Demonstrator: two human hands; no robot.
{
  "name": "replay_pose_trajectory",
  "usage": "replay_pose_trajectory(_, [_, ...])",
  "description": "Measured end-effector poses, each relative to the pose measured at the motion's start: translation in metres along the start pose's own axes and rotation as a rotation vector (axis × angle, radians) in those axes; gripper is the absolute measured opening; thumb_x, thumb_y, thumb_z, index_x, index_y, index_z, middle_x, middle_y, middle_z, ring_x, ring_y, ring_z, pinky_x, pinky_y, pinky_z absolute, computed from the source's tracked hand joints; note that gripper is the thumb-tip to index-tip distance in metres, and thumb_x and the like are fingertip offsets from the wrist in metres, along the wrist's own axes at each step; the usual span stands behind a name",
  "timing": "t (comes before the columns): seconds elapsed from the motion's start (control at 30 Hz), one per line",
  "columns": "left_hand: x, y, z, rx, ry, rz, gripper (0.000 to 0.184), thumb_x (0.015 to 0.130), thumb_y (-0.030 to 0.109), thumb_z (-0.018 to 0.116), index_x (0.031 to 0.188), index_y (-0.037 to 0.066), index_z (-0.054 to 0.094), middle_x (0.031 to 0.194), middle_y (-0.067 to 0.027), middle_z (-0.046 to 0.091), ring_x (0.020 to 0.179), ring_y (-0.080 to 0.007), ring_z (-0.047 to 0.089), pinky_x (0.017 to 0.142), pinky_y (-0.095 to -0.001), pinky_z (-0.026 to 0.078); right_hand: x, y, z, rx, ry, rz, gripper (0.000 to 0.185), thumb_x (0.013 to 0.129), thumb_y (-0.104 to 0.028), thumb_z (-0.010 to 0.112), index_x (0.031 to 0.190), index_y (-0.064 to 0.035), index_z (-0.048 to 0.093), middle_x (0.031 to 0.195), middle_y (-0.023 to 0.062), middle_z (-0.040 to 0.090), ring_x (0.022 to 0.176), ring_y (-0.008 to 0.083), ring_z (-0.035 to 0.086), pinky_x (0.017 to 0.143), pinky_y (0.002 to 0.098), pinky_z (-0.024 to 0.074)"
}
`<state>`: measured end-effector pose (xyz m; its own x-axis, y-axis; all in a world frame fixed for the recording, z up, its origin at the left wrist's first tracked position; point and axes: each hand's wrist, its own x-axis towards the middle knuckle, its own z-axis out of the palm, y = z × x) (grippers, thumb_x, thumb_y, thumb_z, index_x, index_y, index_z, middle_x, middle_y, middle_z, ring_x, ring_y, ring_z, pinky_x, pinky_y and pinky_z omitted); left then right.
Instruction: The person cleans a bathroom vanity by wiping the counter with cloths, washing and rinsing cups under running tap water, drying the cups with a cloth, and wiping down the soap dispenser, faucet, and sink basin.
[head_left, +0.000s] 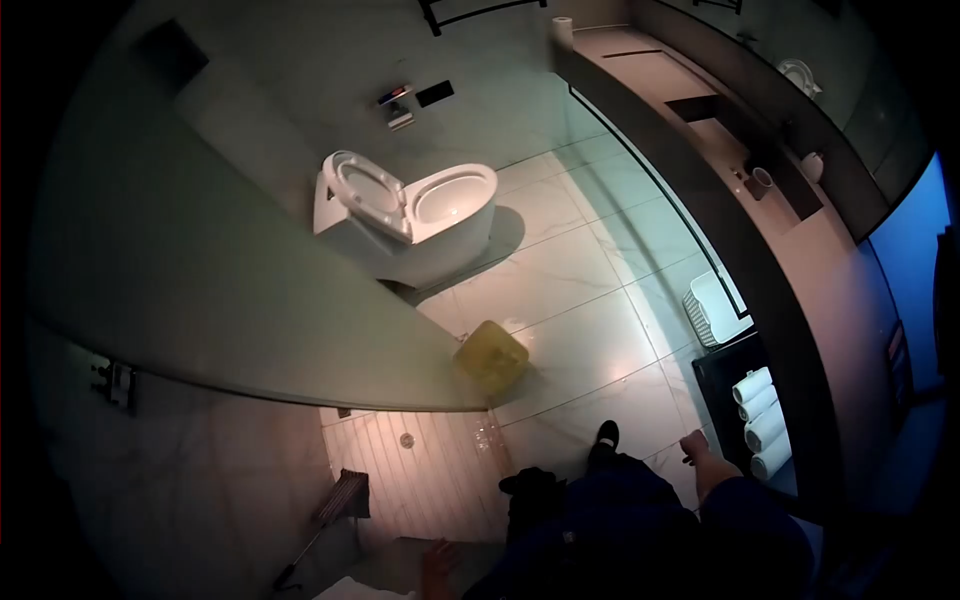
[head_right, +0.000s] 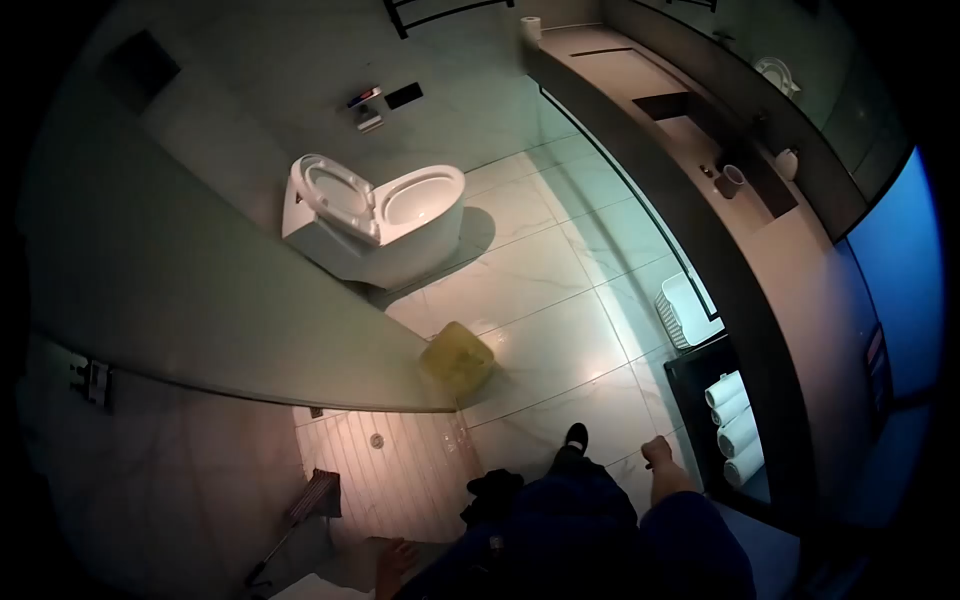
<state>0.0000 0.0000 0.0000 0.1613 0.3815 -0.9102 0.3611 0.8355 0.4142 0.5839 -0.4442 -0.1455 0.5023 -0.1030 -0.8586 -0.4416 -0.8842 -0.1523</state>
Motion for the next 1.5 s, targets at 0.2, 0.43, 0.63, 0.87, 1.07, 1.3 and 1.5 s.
replay_pose_trajectory(0.2, [0.025,0.009,0.176,0.476,-0.032,-0.043,0.061,0.087,0.043,0.069,0.137,0.017,0.045,0.128,-0.0123,0.054,0.114,-0.0295,0.051,0.084,-0.0633,0.046,-0.027,0.037,-0.141,0.1,0.171,-0.03,0.026,0.087,-0.018,0.057,0.093,0.0057,0.064,0.083,0.0186,0.069,0.061,0.0304,0.071,0.05,0.0425,0.056])
replay_pose_trajectory(0.43, [0.085,0.112,0.356,0.845,-0.202,0.098,0.069,0.085,0.043,0.071,0.14,0.017,0.039,0.123,-0.0122,0.056,0.106,-0.0297,0.055,0.079,-0.0608,0.05,-0.029,-0.026,-0.123,0.212,-0.054,-0.334,0.037,0.088,-0.034,0.062,0.108,-0.0023,0.066,0.084,0.0123,0.071,0.063,0.0214,0.07,0.055,0.0344,0.0549])
replay_pose_trajectory(0.63, [0.157,0.241,0.492,0.824,-0.209,0.162,0.055,0.088,0.038,0.068,0.132,0.014,0.048,0.101,-0.0095,0.064,0.09,-0.026,0.061,0.065,-0.0519,0.053,-0.03,-0.118,-0.165,0.052,0.052,-0.741,0.052,0.087,-0.045,0.059,0.122,-0.0066,0.061,0.112,0.0169,0.068,0.103,0.033,0.064,0.089,0.0411,0.0502])
replay_pose_trajectory(0.87, [0.202,0.318,0.714,1.363,-0.424,0.162,0.044,0.09,0.038,0.064,0.123,0.01,0.056,0.096,-0.0101,0.066,0.084,-0.0253,0.063,0.063,-0.0475,0.054,-0.017,-0.15,-0.256,0.21,0.345,-0.382,0.044,0.087,-0.039,0.057,0.119,-0.0084,0.063,0.113,0.0171,0.067,0.106,0.0358,0.062,0.091,0.0447,0.0491])
replay_pose_trajectory(1.07, [0.206,0.358,0.876,1.61,-0.619,0.31,0.029,0.086,0.031,0.067,0.1,0.006,0.07,0.08,-0.0031,0.066,0.068,-0.0163,0.062,0.059,-0.0339,0.052,-0.012,-0.117,-0.248,0.497,0.525,-0.119,0.045,0.084,-0.041,0.063,0.113,-0.0077,0.067,0.105,0.0157,0.07,0.1,0.0332,0.066,0.088,0.041,0.0516])
replay_pose_trajectory(1.3, [0.152,0.37,1.049,1.612,-0.873,0.456,0.033,0.087,0.031,0.068,0.107,0.006,0.065,0.092,-0.0047,0.067,0.081,-0.0173,0.066,0.065,-0.0333,0.052,-0.012,-0.092,-0.159,0.687,0.28,0.223,0.043,0.078,-0.043,0.065,0.103,-0.0075,0.07,0.102,0.0171,0.07,0.099,0.0331,0.066,0.087,0.0408,0.0514])
replay_pose_trajectory(1.5, [0.139,0.314,1.086,1.793,-0.979,0.607,0.033,0.088,0.026,0.066,0.107,-0.001,0.066,0.089,-0.0095,0.07,0.084,-0.0184,0.067,0.07,-0.0317,0.054,-0.024,-0.085,-0.125,0.873,0.233,0.107,0.039,0.081,-0.041,0.059,0.093,-0.0054,0.069,0.085,0.0175,0.07,0.082,0.0321,0.067,0.076,0.0438,0.0516])
